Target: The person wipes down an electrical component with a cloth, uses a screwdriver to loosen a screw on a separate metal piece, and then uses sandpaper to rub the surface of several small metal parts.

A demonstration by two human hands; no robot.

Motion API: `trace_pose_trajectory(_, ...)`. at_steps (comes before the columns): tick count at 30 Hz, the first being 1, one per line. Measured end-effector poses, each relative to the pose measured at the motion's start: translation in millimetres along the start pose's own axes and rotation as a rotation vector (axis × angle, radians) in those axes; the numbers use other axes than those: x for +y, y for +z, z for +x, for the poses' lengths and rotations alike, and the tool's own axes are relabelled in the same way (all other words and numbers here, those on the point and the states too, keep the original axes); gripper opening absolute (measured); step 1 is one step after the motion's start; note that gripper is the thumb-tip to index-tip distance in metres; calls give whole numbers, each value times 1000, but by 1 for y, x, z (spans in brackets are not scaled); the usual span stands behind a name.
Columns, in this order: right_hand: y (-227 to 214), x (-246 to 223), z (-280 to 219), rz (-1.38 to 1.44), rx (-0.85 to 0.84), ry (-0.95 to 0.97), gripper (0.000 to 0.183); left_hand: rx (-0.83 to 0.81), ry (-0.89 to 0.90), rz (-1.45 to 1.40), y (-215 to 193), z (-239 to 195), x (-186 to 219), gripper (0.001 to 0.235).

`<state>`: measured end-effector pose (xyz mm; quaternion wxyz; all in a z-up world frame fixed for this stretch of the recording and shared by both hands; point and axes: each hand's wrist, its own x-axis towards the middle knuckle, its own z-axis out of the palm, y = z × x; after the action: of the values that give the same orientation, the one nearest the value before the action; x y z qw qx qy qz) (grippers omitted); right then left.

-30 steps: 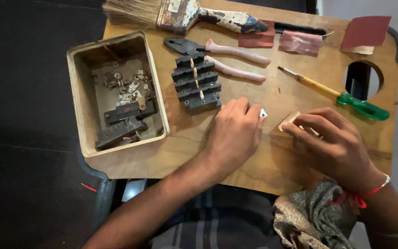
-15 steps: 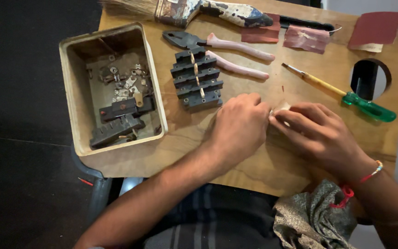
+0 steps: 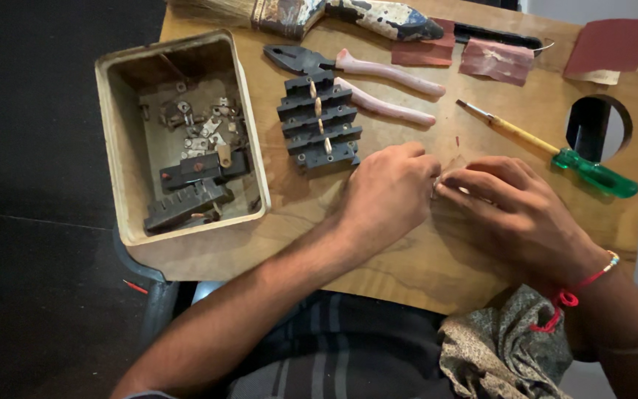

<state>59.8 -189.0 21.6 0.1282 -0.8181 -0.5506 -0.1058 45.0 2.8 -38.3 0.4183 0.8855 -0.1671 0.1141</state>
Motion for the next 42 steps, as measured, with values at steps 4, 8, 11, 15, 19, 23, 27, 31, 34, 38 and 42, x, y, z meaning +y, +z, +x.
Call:
trace_pose_trajectory(4, 4, 3, -5, 79, 15, -41, 38, -8, 25, 4, -2, 0, -1, 9)
trace_pose_trajectory(8, 13, 9, -7, -26, 26, -59, 31, -21, 29, 22, -4, 1, 0, 10)
trace_pose_trajectory(11, 11, 11, -9, 28, 35, 43, 44, -16, 37, 20, -5, 0, 1, 10)
trace_pose_trajectory(15, 12, 3, -7, -7, 49, 75, 39, -23, 40, 27, -5, 0, 1, 9)
trace_pose_trajectory(19, 13, 2, -8, -148, 46, 89, 41, 26, 60, 11, -4, -3, -1, 10)
trace_pose_trajectory(23, 14, -6, -9, -218, 59, 44, 36, 18, 50, 33, 1, -1, -1, 10)
trace_pose_trajectory(27, 14, -5, -11, -214, 84, 126, 38, 10, 58, 36, 1, -2, -3, 10)
trace_pose_trajectory(31, 19, -5, -15, -236, 73, 115, 32, -9, 29, 44, 1, -2, -2, 11)
trace_pose_trajectory(34, 12, -4, -18, -266, 61, 97, 41, 6, 42, 50, 2, -2, -3, 11)
trace_pose_trajectory(38, 22, -7, -16, -296, 83, 74, 29, 28, 73, 52, 4, -1, -4, 10)
trace_pose_trajectory(42, 17, -10, -15, -280, 74, 94, 37, 23, 65, 44, 5, -3, -4, 9)
